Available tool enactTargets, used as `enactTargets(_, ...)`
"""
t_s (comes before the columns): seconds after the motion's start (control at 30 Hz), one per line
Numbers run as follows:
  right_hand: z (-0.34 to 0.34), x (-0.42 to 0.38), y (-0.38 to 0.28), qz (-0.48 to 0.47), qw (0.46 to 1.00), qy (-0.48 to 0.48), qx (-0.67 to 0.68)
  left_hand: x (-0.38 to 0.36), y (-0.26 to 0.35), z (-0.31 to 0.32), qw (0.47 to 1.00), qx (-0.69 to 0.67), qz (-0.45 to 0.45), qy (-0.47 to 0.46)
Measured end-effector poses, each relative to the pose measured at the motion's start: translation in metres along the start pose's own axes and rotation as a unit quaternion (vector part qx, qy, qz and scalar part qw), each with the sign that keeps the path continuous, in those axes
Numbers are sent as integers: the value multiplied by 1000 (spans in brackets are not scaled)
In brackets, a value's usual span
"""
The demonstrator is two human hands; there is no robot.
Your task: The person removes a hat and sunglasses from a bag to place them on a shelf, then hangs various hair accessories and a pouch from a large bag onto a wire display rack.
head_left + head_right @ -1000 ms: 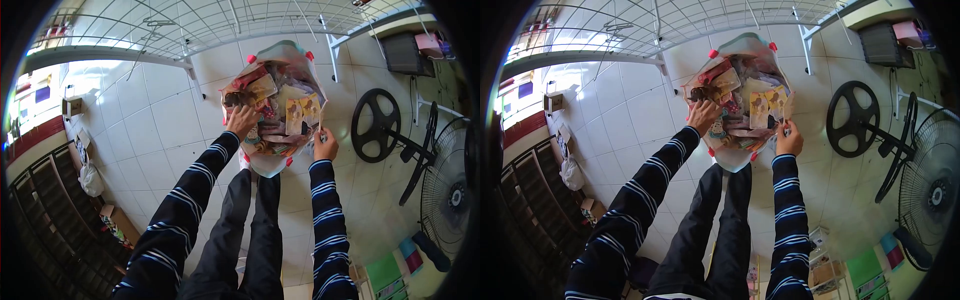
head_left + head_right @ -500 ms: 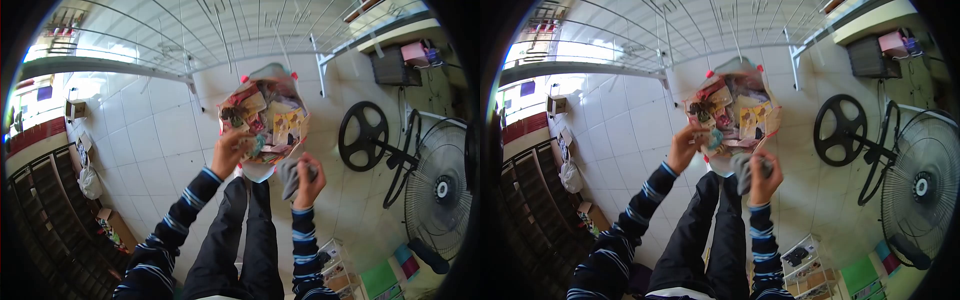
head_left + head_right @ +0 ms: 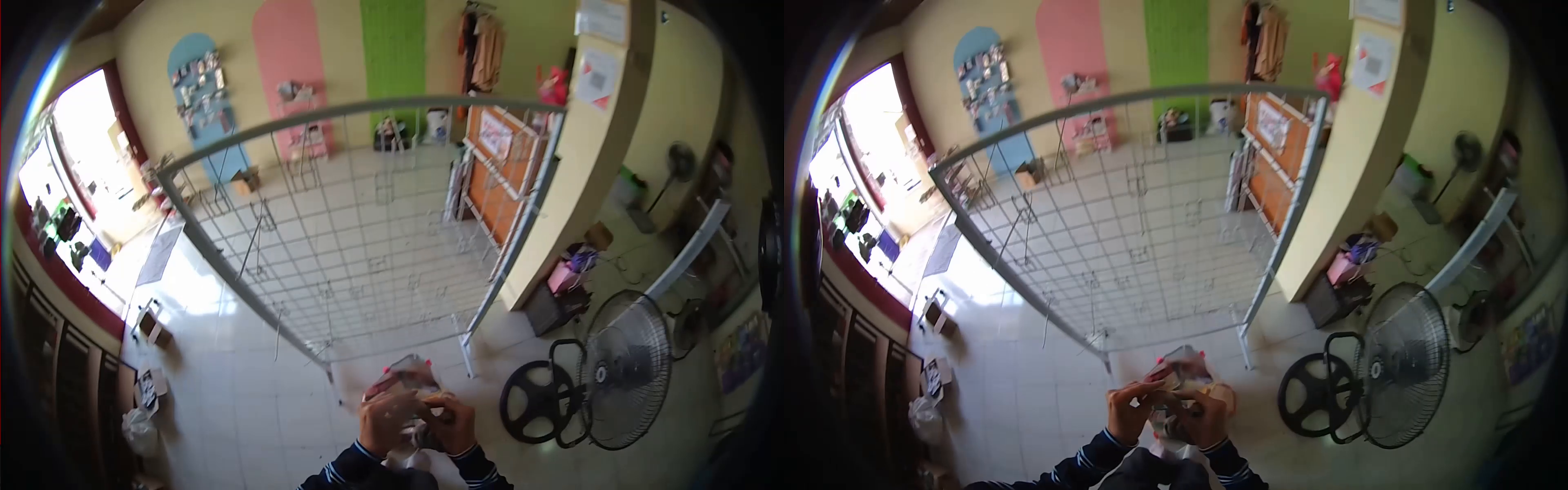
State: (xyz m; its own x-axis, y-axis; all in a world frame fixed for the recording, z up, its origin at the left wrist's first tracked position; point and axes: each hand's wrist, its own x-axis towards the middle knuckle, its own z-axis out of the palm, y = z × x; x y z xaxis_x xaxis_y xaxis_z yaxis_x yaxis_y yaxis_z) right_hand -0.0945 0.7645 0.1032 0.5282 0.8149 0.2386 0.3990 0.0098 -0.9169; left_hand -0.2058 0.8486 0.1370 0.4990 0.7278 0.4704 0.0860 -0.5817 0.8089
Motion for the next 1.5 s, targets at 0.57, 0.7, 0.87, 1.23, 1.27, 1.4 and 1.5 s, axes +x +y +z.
enactTargets(0.57, -17, 153, -118, -128, 979, 103, 122, 218, 12, -29, 960, 88, 263, 33)
enactTargets(0.7, -14, 150, -110, -231, 971, 38, -35, 217, 8, -31, 955, 58, 286, 56)
enactTargets(0.87, -3, 154, -106, -209, 976, 65, -8, 222, 1, -30, 961, -18, 274, 27)
enactTargets(1.23, 32, 262, -83, 61, 892, 31, 447, 200, -25, -39, 972, -178, 51, 144)
enactTargets(1.27, 35, 267, -84, 89, 883, 23, 460, 194, -29, -41, 972, -177, 46, 144)
enactTargets(1.4, 43, 273, -79, 128, 878, 43, 458, 166, -46, -49, 970, -204, -8, 134)
enactTargets(1.5, 43, 270, -83, 124, 894, 73, 423, 137, -55, -53, 974, -175, -47, 138)
